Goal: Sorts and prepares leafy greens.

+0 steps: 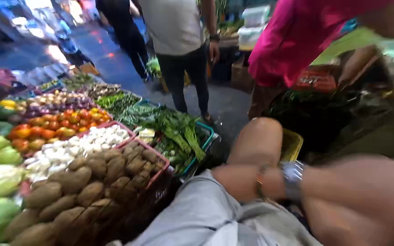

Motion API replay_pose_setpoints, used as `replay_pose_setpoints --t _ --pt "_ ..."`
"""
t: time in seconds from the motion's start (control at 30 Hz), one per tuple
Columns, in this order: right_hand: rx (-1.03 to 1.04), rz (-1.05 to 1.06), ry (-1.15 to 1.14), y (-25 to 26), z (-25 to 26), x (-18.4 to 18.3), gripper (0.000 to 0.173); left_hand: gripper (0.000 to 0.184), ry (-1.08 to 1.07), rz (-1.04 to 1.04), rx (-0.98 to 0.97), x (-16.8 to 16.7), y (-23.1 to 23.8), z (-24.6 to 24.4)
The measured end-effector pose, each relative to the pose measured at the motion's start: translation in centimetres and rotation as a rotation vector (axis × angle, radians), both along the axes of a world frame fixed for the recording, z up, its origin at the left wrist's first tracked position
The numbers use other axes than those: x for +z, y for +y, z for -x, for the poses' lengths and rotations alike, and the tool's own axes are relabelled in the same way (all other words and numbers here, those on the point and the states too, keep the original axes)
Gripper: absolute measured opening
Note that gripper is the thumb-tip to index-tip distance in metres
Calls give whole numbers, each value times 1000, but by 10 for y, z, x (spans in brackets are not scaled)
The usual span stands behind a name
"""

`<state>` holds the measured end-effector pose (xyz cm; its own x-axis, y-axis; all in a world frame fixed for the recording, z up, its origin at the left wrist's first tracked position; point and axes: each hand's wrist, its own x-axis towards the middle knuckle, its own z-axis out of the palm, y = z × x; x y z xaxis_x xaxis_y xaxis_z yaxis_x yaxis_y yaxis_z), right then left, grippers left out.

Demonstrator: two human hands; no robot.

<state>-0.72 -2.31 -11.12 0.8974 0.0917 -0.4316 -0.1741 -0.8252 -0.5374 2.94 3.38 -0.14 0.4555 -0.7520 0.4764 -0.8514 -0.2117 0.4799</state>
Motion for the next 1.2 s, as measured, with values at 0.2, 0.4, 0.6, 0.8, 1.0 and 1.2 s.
replay_pose_setpoints --t 0.2,0.4,0.6,0.8,1.0,1.2 --pt "385 211 123 -27 -139 -76 37 66 471 -22 1099 -78 263 -176" --pt "79 16 68 -43 -201 -48 36 79 816 -45 1729 -206 377 -169" --pt "87 36 157 -73 -242 -62 44 99 980 -30 1839 -255 394 -191" --pt "-30 -231 162 -91 -264 -66 42 57 1180 206 1755 -236 427 -198" --pt "-143 -562 -66 -97 -265 -34 38 51 979 800 1744 -139 421 -199" --pt "-160 -604 -213 -133 -250 -13 41 51 599 1101 1416 -37 306 -182"
